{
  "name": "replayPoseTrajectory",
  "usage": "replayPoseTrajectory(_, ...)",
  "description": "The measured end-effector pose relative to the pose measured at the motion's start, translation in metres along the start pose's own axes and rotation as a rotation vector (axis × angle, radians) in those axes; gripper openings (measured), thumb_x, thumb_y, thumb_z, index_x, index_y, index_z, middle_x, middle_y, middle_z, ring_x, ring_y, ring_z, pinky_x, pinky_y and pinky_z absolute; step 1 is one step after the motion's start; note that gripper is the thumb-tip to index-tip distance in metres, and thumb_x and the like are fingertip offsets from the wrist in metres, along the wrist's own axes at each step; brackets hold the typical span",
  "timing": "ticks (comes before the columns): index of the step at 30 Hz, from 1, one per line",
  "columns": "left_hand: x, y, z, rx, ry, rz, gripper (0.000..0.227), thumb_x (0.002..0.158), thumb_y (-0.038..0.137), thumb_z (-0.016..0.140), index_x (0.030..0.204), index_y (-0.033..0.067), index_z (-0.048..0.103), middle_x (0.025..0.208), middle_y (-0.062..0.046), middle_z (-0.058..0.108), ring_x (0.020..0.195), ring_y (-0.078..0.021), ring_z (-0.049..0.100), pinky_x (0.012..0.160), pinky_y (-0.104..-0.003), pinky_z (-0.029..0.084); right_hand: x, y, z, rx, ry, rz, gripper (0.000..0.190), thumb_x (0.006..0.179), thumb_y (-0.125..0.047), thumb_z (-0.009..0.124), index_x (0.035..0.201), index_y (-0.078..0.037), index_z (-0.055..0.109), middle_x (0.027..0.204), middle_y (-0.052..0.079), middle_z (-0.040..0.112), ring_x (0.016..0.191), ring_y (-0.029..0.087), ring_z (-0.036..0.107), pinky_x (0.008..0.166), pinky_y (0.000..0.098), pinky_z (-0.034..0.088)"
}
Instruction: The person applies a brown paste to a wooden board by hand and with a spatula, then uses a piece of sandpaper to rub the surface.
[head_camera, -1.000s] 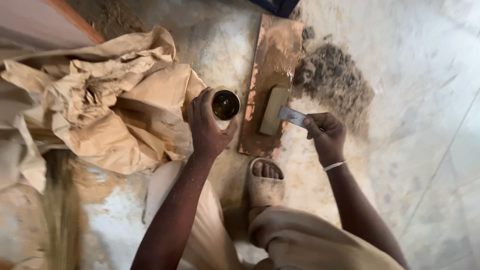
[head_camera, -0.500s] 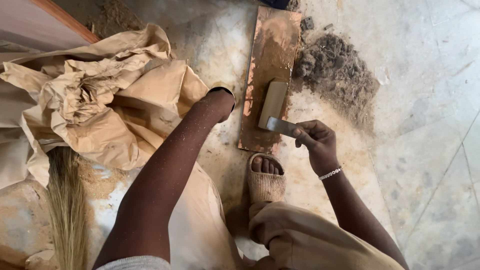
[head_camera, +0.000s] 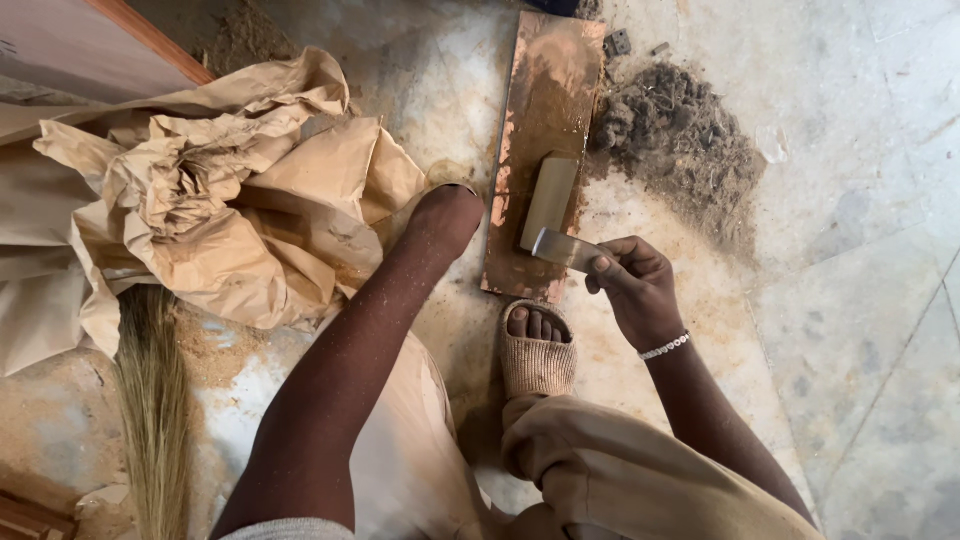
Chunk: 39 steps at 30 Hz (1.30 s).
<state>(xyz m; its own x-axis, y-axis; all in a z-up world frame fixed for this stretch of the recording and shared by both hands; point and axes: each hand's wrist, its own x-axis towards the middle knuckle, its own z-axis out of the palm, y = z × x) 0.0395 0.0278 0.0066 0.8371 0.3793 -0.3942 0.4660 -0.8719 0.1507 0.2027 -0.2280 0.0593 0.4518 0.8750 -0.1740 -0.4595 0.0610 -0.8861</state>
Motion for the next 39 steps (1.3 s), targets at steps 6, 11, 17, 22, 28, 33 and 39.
replayPoseTrajectory(6,0.004,0.004,0.038,-0.656,0.106,-0.467,0.027,0.101,0.01,0.052,0.1,-0.0052,0.074,0.105,-0.031,0.069,0.095,-0.044,0.07,0.081,-0.049,0.056,-0.008,-0.005,0.002,0.216,-0.085,0.053,0.007,0.101,-0.007,0.07,0.107,-0.003,0.069,0.096,0.01,0.075,0.083,0.015,0.065,0.074,0.0336,0.051)
replayPoseTrajectory(11,0.008,0.002,0.035,-0.238,0.074,-0.187,0.02,0.09,0.004,0.057,0.097,-0.0047,0.074,0.106,-0.029,0.07,0.095,-0.0411,0.071,0.081,-0.048,0.057,-0.009,-0.01,0.009,0.156,-0.114,0.029,0.008,0.1,-0.008,0.071,0.107,-0.003,0.069,0.096,0.01,0.075,0.085,0.017,0.066,0.075,0.0341,0.051)
replayPoseTrajectory(17,-0.024,0.007,-0.026,-0.176,0.064,-0.107,0.017,0.09,0.002,0.06,0.099,-0.0035,0.074,0.104,-0.027,0.071,0.097,-0.0387,0.071,0.081,-0.048,0.058,-0.012,-0.013,0.011,0.273,-0.126,0.035,0.007,0.102,-0.007,0.071,0.107,-0.003,0.068,0.094,0.008,0.073,0.084,0.016,0.064,0.076,0.0343,0.05)
replayPoseTrajectory(22,-0.059,0.015,-0.092,-0.246,0.089,-0.125,0.015,0.087,0.003,0.063,0.095,0.0,0.075,0.106,-0.022,0.07,0.098,-0.0384,0.07,0.076,-0.049,0.057,-0.011,-0.018,0.017,0.302,-0.115,0.044,0.008,0.101,-0.008,0.07,0.108,-0.005,0.067,0.091,0.008,0.072,0.08,0.014,0.061,0.074,0.0335,0.048)
replayPoseTrajectory(28,-0.098,0.06,-0.082,-1.158,0.49,-0.196,0.025,0.085,0.032,0.075,0.093,0.0083,0.077,0.09,-0.005,0.078,0.077,-0.0128,0.076,0.07,-0.031,0.064,-0.018,-0.032,0.032,0.306,-0.124,-0.024,0.006,0.104,-0.007,0.069,0.107,-0.005,0.065,0.09,0.005,0.068,0.081,0.013,0.057,0.076,0.0339,0.047)
replayPoseTrajectory(33,-0.113,0.102,-0.081,-2.101,0.285,-0.103,0.039,0.091,0.042,0.062,0.114,0.0119,0.072,0.087,0.005,0.075,0.068,-0.0038,0.066,0.062,-0.021,0.056,-0.027,-0.042,0.048,0.176,-0.047,-0.125,0.008,0.101,-0.005,0.069,0.107,-0.004,0.064,0.095,0.007,0.07,0.085,0.016,0.063,0.075,0.0355,0.051)
replayPoseTrajectory(39,-0.119,0.122,-0.097,-1.76,0.561,-0.059,0.032,0.096,0.029,0.077,0.103,-0.0019,0.077,0.081,-0.007,0.073,0.068,-0.0063,0.061,0.062,-0.022,0.051,-0.037,-0.048,0.062,0.061,0.011,-0.212,0.013,0.101,-0.003,0.068,0.113,-0.004,0.064,0.097,0.01,0.071,0.086,0.018,0.066,0.076,0.0355,0.053)
